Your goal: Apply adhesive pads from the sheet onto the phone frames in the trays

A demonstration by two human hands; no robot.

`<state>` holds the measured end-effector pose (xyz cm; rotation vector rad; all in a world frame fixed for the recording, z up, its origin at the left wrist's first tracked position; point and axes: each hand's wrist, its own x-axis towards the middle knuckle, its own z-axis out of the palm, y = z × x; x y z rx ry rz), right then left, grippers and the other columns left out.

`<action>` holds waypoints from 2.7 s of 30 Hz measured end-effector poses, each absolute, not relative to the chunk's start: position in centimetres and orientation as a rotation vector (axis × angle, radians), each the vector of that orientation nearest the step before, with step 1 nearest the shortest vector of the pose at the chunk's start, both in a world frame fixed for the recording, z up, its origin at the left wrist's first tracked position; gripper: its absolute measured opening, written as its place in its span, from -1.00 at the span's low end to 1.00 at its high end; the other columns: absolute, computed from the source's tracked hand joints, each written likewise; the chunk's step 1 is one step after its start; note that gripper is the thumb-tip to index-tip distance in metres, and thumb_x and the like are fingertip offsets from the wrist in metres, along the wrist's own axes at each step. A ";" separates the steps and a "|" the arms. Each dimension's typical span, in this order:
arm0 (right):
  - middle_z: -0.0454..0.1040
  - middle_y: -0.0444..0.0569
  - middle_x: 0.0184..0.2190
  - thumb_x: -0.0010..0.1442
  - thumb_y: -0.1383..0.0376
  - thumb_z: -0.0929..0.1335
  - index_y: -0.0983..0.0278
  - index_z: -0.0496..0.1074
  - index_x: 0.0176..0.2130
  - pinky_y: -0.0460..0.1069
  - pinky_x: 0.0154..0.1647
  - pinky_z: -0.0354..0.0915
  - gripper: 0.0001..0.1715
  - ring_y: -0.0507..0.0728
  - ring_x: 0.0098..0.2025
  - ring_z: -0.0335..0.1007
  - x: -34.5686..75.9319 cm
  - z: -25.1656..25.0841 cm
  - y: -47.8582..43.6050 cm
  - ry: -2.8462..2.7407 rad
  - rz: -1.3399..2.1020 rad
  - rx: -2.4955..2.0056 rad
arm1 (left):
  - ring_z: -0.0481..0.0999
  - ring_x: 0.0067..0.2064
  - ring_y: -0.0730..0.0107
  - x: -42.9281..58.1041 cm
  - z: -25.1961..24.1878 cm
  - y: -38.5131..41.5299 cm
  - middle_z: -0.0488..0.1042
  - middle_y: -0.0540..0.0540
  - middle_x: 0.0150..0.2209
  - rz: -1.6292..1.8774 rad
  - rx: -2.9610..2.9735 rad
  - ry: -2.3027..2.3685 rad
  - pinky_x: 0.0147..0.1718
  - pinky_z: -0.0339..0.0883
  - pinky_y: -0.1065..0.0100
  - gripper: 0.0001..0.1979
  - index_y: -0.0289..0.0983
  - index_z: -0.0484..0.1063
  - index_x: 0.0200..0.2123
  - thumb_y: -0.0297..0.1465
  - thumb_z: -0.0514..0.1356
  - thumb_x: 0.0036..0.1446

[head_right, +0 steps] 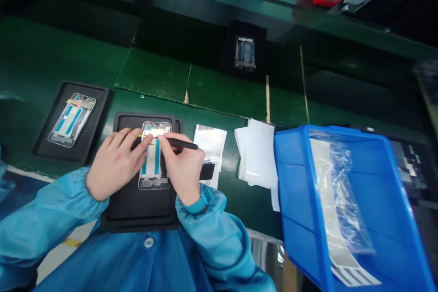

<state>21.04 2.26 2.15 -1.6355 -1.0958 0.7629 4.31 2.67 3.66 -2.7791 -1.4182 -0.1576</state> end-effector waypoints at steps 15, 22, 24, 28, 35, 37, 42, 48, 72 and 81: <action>0.66 0.00 -0.36 0.02 0.20 0.58 0.22 0.62 -0.30 0.10 -0.31 0.56 -0.79 0.19 -0.34 0.62 34.3 -1.9 -10.3 -0.808 0.642 -1.687 | 0.49 0.00 0.05 9.4 8.7 4.5 0.52 -0.20 -0.02 -0.252 -3.053 -1.209 -0.02 0.39 0.05 -0.74 -0.27 0.46 0.00 -0.39 0.09 0.31; 0.67 -0.02 -0.31 0.08 0.20 0.54 0.21 0.62 -0.31 0.11 -0.16 0.56 -0.84 0.18 -0.27 0.62 35.8 -4.5 -12.5 -1.001 0.774 -1.715 | 0.56 -0.11 0.16 20.5 4.5 1.4 0.53 -0.18 -0.19 0.470 -3.380 -0.380 -0.23 0.40 0.22 -0.76 -0.31 0.50 -0.17 -0.56 0.03 0.32; 0.67 -0.01 -0.31 0.08 0.22 0.54 0.21 0.62 -0.30 0.11 -0.15 0.55 -0.85 0.17 -0.27 0.62 36.0 -5.1 -12.7 -1.028 0.755 -1.702 | 0.57 -0.09 0.14 21.8 3.0 1.6 0.53 -0.20 -0.19 0.576 -3.360 -0.390 -0.26 0.39 0.23 -0.76 -0.32 0.50 -0.17 -0.56 0.02 0.32; 0.68 -0.01 -0.29 0.11 0.23 0.53 0.20 0.62 -0.28 0.14 -0.11 0.55 -0.86 0.19 -0.24 0.62 36.5 -5.7 -12.9 -1.070 0.763 -1.673 | 0.56 -0.10 0.14 22.5 1.4 2.4 0.52 -0.19 -0.20 0.636 -3.328 -0.398 -0.26 0.36 0.24 -0.77 -0.34 0.49 -0.14 -0.57 0.03 0.31; 0.67 -0.02 -0.28 0.12 0.26 0.52 0.20 0.62 -0.27 0.10 -0.12 0.54 -0.89 0.17 -0.23 0.62 37.0 -5.6 -13.0 -1.110 0.785 -1.643 | 0.54 -0.09 0.12 22.4 1.1 2.7 0.50 -0.16 -0.16 0.617 -3.343 -0.407 -0.26 0.33 0.23 -0.73 -0.27 0.48 -0.03 -0.54 0.03 0.33; 0.67 -0.03 -0.28 0.13 0.29 0.52 0.20 0.62 -0.26 0.09 -0.13 0.54 -0.89 0.17 -0.23 0.62 37.0 -5.7 -13.0 -1.112 0.787 -1.622 | 0.53 -0.09 0.12 22.4 1.0 2.8 0.49 -0.15 -0.17 0.628 -3.349 -0.417 -0.27 0.32 0.23 -0.73 -0.26 0.48 -0.03 -0.53 0.04 0.34; 0.66 -0.02 -0.29 0.14 0.32 0.52 0.19 0.62 -0.27 0.09 -0.16 0.54 -0.91 0.17 -0.24 0.61 37.0 -5.8 -13.0 -1.142 0.805 -1.583 | 0.53 -0.08 0.11 22.5 0.9 2.9 0.49 -0.16 -0.16 0.680 -3.352 -0.399 -0.27 0.31 0.23 -0.70 -0.26 0.48 0.00 -0.57 0.04 0.31; 0.66 -0.03 -0.29 0.14 0.32 0.52 0.18 0.62 -0.27 0.09 -0.17 0.55 -0.91 0.18 -0.24 0.62 37.0 -5.7 -12.9 -1.121 0.791 -1.599 | 0.54 -0.07 0.10 22.6 1.1 2.8 0.49 -0.16 -0.17 0.684 -3.345 -0.393 -0.26 0.31 0.22 -0.71 -0.27 0.47 -0.02 -0.58 0.03 0.32; 0.67 -0.15 -0.37 0.02 0.41 0.58 0.11 0.64 -0.31 -0.04 -0.30 0.54 -0.77 0.10 -0.33 0.63 33.0 1.3 -9.6 -0.991 0.760 -1.432 | 0.51 -0.30 0.40 14.5 8.5 3.9 0.56 0.00 -0.29 0.150 -3.811 -1.275 -0.37 0.28 0.40 -0.75 -0.22 0.57 -0.12 -0.22 0.27 0.20; 0.67 -0.14 -0.32 0.06 0.39 0.57 0.11 0.63 -0.26 -0.05 -0.21 0.53 -0.77 0.09 -0.28 0.63 27.4 1.6 -5.6 -0.976 0.973 -1.342 | 0.32 -0.49 0.56 7.5 7.6 4.3 0.42 0.10 -0.53 -0.316 -3.668 -1.742 -0.42 0.15 0.45 -0.87 -0.25 0.54 -0.40 -0.39 0.25 0.20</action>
